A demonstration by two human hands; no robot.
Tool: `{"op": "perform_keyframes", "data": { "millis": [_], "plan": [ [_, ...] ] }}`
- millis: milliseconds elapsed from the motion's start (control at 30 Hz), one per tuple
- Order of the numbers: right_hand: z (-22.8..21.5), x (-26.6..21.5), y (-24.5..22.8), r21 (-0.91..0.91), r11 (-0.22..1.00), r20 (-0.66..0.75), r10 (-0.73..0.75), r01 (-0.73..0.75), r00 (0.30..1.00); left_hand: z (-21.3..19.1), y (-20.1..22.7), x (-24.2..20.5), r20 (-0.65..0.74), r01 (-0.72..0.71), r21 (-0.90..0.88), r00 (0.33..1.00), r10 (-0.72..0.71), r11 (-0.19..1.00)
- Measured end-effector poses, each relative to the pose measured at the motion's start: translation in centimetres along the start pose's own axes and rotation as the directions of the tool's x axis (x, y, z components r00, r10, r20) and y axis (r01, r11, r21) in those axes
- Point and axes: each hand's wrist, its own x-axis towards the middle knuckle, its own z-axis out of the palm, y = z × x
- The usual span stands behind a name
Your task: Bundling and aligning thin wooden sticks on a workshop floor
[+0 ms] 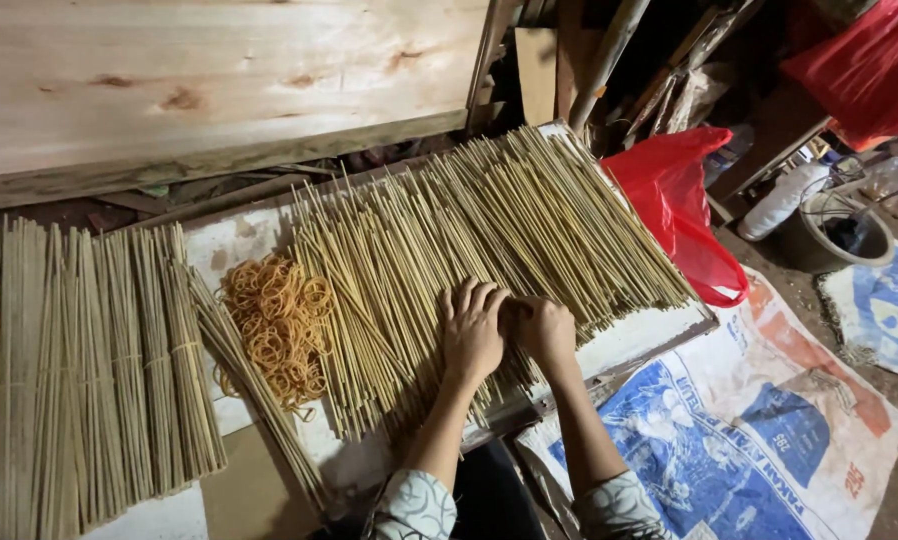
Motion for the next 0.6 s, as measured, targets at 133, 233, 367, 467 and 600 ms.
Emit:
{"op": "perform_keyframes", "data": {
  "millis": [133, 233, 367, 467, 600],
  "plan": [
    [-0.7, -0.2, -1.4, 0.069, 0.998, 0.046, 0.006, -0.009, 0.999, 0.3, -0.1, 0.0, 0.05, -0.02, 0.034, 0.999, 0.018, 0.999],
    [-2.1, -1.0, -2.6, 0.112, 0.994, 0.022, -0.01, 0.008, 1.0, -0.2, 0.3, -0.1, 0.067, -0.024, 0.1, 0.998, 0.017, 0.995],
    [-2.8, -0.4, -1.5, 0.145, 0.989, -0.046, 0.019, -0.012, 0.999, -1.5, 1.2, -0.4, 0.029, 0.048, 0.02, 0.998, -0.049, 0.999],
    [-2.7, 0.3, -1.8, -0.033, 0.999, -0.092, -0.004, 0.001, 0.996, -0.5, 0.9, -0.4, 0.006, 0.066, -0.019, 0.998, -0.066, 0.998],
    [0.1, 0.7, -2.4, -0.24, 0.969, -0.078, -0.077, 0.056, 0.994, 0.0, 0.5, -0.4, -0.085, 0.049, 0.043, 0.995, -0.045, 0.998]
  ]
}}
